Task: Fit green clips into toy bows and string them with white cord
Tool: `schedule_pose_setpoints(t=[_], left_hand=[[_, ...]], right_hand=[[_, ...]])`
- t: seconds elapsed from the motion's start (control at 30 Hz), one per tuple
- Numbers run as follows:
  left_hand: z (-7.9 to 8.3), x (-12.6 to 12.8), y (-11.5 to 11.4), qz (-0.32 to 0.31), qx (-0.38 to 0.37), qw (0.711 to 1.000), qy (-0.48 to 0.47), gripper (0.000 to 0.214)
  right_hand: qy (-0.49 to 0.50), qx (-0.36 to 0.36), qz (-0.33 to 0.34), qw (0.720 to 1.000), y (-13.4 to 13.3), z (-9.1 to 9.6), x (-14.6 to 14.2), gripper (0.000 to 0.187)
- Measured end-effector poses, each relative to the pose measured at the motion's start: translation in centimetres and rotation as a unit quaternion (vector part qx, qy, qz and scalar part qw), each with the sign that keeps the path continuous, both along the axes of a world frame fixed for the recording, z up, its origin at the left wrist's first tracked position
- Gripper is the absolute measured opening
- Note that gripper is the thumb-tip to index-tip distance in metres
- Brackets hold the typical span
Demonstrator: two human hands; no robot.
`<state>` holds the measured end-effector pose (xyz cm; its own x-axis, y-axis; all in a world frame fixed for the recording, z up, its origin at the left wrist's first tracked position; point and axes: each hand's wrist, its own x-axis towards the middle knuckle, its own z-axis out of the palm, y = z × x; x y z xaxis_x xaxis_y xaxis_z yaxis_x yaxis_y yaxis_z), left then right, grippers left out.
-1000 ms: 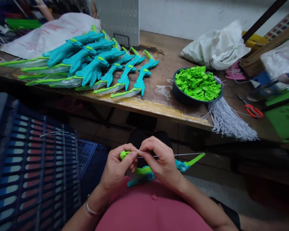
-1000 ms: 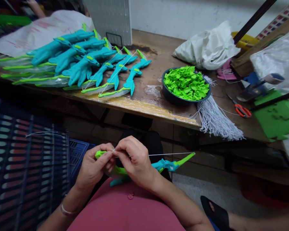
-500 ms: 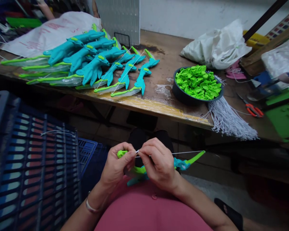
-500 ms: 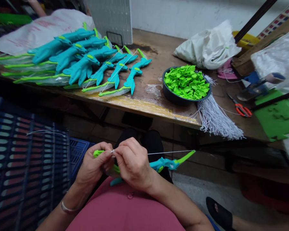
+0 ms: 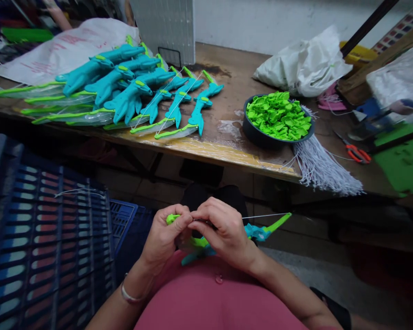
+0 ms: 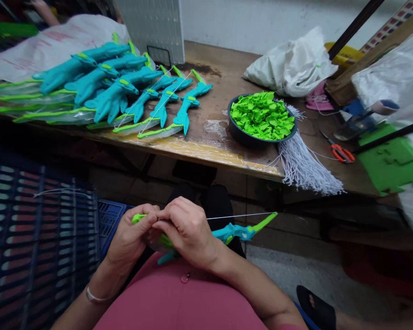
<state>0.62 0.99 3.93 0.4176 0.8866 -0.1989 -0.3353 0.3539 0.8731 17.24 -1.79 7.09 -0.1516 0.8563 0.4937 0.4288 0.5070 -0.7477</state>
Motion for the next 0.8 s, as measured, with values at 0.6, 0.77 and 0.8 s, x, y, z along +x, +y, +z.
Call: schedule_pose_setpoints(t=[0.6,0.77,0.8], left_hand=[[-0.2,1.2,2.0,-0.021,-0.014,0.999,-0.046,0.038],[-1.1,1.2,2.4,-0.036,-0.010,0.996,-0.083,0.035],[-1.1,1.2,2.4,-0.046,-0.001,0.995,-0.090,0.036]], right_hand=[[-0.206,-0.004,-0.043,0.978,-1.6,0.5,2.8,0.026],[-0.241,-0.012,0.000,0.970,-2.8,2.4,3.1,0.028],[-0.234,-0.017,0.006,0.972,-3.0,2.7,3.0,0.027]])
